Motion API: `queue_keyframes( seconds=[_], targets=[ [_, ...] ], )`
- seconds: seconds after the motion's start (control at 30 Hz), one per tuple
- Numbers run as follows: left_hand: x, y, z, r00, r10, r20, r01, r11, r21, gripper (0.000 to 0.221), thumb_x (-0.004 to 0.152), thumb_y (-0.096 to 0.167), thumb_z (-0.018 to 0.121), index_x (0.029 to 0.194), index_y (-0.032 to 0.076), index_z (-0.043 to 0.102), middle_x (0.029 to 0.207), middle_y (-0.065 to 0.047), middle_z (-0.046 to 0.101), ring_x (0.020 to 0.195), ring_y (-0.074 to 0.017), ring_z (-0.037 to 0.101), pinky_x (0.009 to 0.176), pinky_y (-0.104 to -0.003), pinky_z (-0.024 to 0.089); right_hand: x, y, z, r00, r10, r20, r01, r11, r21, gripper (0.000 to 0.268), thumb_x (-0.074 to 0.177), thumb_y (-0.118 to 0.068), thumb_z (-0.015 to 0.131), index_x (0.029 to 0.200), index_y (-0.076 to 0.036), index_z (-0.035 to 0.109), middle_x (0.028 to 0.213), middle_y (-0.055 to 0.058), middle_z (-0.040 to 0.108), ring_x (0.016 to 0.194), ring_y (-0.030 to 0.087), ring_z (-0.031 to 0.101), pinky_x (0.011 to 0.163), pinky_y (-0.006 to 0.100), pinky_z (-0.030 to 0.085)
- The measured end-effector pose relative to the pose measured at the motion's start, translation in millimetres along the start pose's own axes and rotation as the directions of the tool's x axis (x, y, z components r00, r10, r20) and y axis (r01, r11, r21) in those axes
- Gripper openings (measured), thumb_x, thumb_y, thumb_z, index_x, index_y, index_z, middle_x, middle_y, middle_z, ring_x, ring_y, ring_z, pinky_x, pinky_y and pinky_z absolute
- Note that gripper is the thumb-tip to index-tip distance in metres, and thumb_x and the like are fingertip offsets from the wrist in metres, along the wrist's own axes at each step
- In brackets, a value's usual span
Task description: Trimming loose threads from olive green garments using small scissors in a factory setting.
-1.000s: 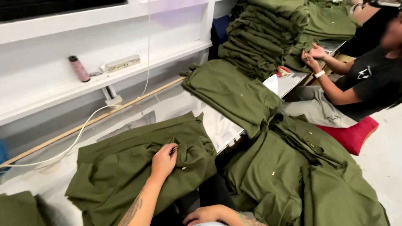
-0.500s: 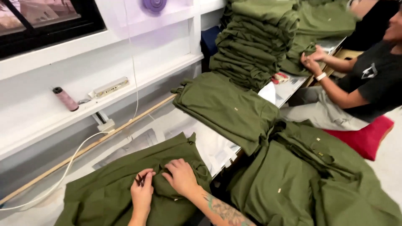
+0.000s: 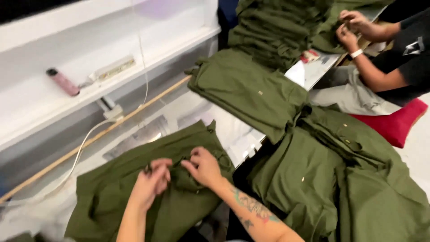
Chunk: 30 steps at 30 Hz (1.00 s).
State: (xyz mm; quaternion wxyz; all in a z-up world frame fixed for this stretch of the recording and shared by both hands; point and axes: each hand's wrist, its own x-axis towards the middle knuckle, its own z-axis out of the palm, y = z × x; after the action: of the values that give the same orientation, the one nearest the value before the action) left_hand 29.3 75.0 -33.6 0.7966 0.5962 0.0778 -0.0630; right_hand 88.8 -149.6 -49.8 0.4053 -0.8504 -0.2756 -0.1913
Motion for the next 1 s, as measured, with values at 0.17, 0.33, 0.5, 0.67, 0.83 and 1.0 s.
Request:
queue_keyframes(
  seconds=[0.17, 0.33, 0.5, 0.67, 0.83, 1.0],
  targets=[
    [20.4, -10.2, -25.5, 0.939, 0.140, -0.314, -0.174, 0.981, -0.083, 0.023, 0.107, 0.022, 0.056, 0.122, 0.006, 0.063, 0.066, -0.003, 0.047, 0.033, -0.0064, 0.027, 0.028, -0.021, 0.023, 0.2, 24.3, 17.7, 0.968, 0.245, 0.062, -0.246, 0.969, 0.005, 0.042, 0.095, -0.036, 0.074, 0.066, -0.009, 0.062, 0.113, 0.012, 0.073, 0.097, 0.036, 0.073, 0.078, 0.043, 0.058],
    [11.2, -18.9, -14.6, 0.930, 0.148, -0.336, -0.137, 0.989, 0.055, 0.020, 0.104, 0.014, 0.060, 0.118, 0.002, 0.067, 0.067, -0.006, 0.051, 0.033, -0.0083, 0.032, 0.028, -0.023, 0.028, 30.4, -31.1, -27.3, 0.793, 0.513, 0.328, -0.573, 0.811, 0.117, 0.046, 0.084, -0.030, 0.084, 0.122, -0.019, 0.060, 0.112, 0.016, 0.074, 0.115, 0.039, 0.069, 0.095, 0.051, 0.055],
    [0.2, -22.7, -4.4, 0.938, 0.168, -0.302, -0.131, 0.982, 0.137, 0.020, 0.099, 0.018, 0.068, 0.117, 0.010, 0.070, 0.077, -0.004, 0.059, 0.049, -0.0078, 0.043, 0.039, -0.019, 0.036, 33.8, -94.5, -21.2, 0.896, 0.418, 0.150, -0.444, 0.851, 0.280, 0.050, 0.081, -0.014, 0.083, 0.125, -0.018, 0.059, 0.111, 0.020, 0.075, 0.120, 0.046, 0.064, 0.102, 0.056, 0.049],
    [-1.7, -2.7, 15.0, 0.906, -0.132, -0.403, 0.134, 0.991, -0.024, 0.039, 0.092, 0.020, 0.072, 0.131, 0.016, 0.068, 0.091, 0.001, 0.058, 0.086, -0.0137, 0.054, 0.072, -0.033, 0.043, 44.6, -102.7, 22.3, 0.983, 0.159, 0.088, -0.178, 0.944, 0.279, 0.033, 0.103, -0.015, 0.044, 0.126, -0.006, 0.065, 0.124, 0.011, 0.071, 0.115, 0.028, 0.067, 0.097, 0.040, 0.054],
    [13.6, -26.6, -23.7, 0.877, 0.092, -0.472, -0.156, 0.983, -0.099, 0.018, 0.099, 0.008, 0.064, 0.115, 0.001, 0.066, 0.077, -0.005, 0.049, 0.053, -0.0126, 0.038, 0.043, -0.029, 0.030, 39.2, -86.5, 56.8, 0.999, -0.028, 0.029, 0.022, 0.985, 0.171, 0.028, 0.106, -0.015, 0.047, 0.125, -0.002, 0.063, 0.116, 0.014, 0.068, 0.106, 0.033, 0.063, 0.091, 0.043, 0.051],
    [10.4, -30.7, -28.0, 0.861, 0.222, -0.457, -0.212, 0.974, 0.076, 0.011, 0.100, 0.013, 0.064, 0.109, 0.010, 0.071, 0.076, 0.000, 0.056, 0.060, -0.0083, 0.043, 0.050, -0.026, 0.036, 14.8, -58.8, 67.2, 0.995, -0.095, 0.033, 0.091, 0.989, 0.113, 0.019, 0.105, -0.012, 0.054, 0.115, -0.001, 0.067, 0.097, 0.012, 0.062, 0.087, 0.031, 0.056, 0.075, 0.040, 0.047]
  ],
)
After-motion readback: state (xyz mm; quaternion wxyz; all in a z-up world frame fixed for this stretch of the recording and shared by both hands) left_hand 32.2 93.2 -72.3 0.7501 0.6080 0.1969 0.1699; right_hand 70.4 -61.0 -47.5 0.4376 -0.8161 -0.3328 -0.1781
